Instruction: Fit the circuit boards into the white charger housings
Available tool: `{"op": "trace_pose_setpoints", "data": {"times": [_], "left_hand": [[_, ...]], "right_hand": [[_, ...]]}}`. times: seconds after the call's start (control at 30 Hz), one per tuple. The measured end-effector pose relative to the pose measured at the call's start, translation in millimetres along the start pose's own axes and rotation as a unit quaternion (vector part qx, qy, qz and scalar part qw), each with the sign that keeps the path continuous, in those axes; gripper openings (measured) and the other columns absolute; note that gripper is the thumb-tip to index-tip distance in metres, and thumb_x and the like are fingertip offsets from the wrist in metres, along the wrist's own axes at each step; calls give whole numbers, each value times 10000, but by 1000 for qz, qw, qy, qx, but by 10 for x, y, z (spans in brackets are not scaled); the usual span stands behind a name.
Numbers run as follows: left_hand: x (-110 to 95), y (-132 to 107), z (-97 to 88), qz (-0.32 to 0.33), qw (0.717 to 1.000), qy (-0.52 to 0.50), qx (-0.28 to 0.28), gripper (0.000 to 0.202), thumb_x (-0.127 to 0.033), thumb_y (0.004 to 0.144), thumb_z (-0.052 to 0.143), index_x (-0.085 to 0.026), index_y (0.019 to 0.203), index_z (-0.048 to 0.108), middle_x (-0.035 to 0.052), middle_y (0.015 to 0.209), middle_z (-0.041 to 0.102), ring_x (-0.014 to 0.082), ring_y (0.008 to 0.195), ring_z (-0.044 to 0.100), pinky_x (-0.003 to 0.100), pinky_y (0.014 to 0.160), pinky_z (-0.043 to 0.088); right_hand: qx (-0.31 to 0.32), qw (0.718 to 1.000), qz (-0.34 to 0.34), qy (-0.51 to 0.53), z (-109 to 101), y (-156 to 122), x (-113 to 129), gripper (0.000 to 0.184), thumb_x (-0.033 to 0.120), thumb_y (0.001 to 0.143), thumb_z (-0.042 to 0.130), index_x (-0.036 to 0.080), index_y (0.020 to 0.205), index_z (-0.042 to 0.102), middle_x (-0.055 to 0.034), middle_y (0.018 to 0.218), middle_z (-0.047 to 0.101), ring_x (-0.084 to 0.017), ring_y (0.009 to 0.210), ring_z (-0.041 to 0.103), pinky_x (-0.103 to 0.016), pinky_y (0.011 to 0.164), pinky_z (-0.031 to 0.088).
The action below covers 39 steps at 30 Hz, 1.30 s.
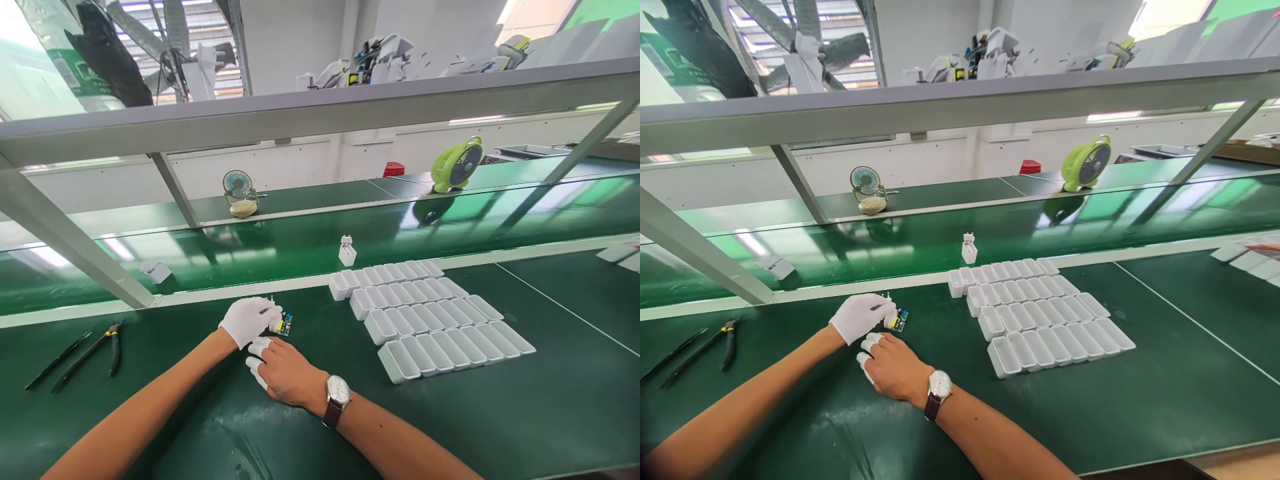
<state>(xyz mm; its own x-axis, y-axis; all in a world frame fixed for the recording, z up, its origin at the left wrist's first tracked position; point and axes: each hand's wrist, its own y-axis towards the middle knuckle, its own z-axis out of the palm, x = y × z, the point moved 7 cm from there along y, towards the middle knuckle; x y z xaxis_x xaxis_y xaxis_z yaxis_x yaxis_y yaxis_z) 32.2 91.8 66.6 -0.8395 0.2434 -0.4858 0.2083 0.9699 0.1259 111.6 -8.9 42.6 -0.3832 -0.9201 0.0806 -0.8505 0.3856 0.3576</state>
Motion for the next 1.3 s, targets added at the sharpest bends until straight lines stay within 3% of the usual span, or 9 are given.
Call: {"op": "trace_pose_setpoints", "data": {"times": [0.07,0.17,0.4,0.6,0.8,0.9,0.97,1.1,1.3], "left_hand": [[-204,96,-31,15,1000,10,6,271,-435,887,577,-270,745,738,-1,786,728,191,750,667,274,724,516],[-571,243,32,52,998,14,31,222,-424,893,581,-292,887,759,-6,831,734,196,796,677,269,740,510],[-1163,592,522,104,991,24,77,440,-337,850,644,-290,1287,653,7,832,719,238,887,697,291,807,516],[-1237,798,667,112,991,35,60,147,-291,838,649,-268,928,763,23,867,703,222,843,672,288,776,520],[-770,624,-24,65,995,40,-63,221,-333,896,582,-210,817,747,67,856,614,230,921,621,331,844,524],[-327,308,-557,38,977,-2,-210,140,-319,829,654,-216,851,746,85,1082,629,253,1113,591,359,957,521],[-32,54,-763,20,966,-21,-255,138,-324,820,649,-224,844,742,79,1219,612,255,1190,574,379,1032,499],[375,-368,-771,-16,976,-21,-218,130,-331,824,649,-242,753,711,57,1301,613,266,1253,563,420,1101,471],[566,-720,-524,-2,978,-82,-190,112,-254,797,653,-236,687,643,66,1327,616,258,1222,598,420,1087,491]], "right_hand": [[1,1000,-2,-7,-11,0,6,209,205,936,574,137,1114,660,-129,1170,675,-236,1138,581,-366,1000,445],[5,1000,1,-18,-21,2,8,212,230,961,547,140,1121,653,-127,1155,679,-221,1056,606,-358,947,461],[17,999,-6,-33,-31,-3,15,163,208,965,521,158,975,676,-93,965,706,-198,862,621,-352,863,473],[3,1000,-15,-27,-78,-55,29,143,194,943,545,155,957,682,-86,934,710,-206,912,627,-348,923,467],[-67,998,-7,-15,-192,-65,-85,234,210,954,547,162,1162,643,-128,1195,677,-218,1115,596,-381,1054,416],[-98,990,95,-33,-270,-75,-387,188,239,971,533,181,1096,660,-117,1152,687,-231,1147,579,-397,1083,391],[-93,981,163,-51,-291,-105,-593,164,217,964,522,161,983,675,-134,1011,703,-264,1054,606,-433,1052,404],[-76,971,213,-74,-300,-170,-777,189,146,937,481,167,874,659,-126,852,688,-275,881,618,-429,916,442],[-64,972,205,-92,-295,-195,-656,332,168,956,470,201,655,605,-67,606,608,-201,600,564,-347,664,387]]}}
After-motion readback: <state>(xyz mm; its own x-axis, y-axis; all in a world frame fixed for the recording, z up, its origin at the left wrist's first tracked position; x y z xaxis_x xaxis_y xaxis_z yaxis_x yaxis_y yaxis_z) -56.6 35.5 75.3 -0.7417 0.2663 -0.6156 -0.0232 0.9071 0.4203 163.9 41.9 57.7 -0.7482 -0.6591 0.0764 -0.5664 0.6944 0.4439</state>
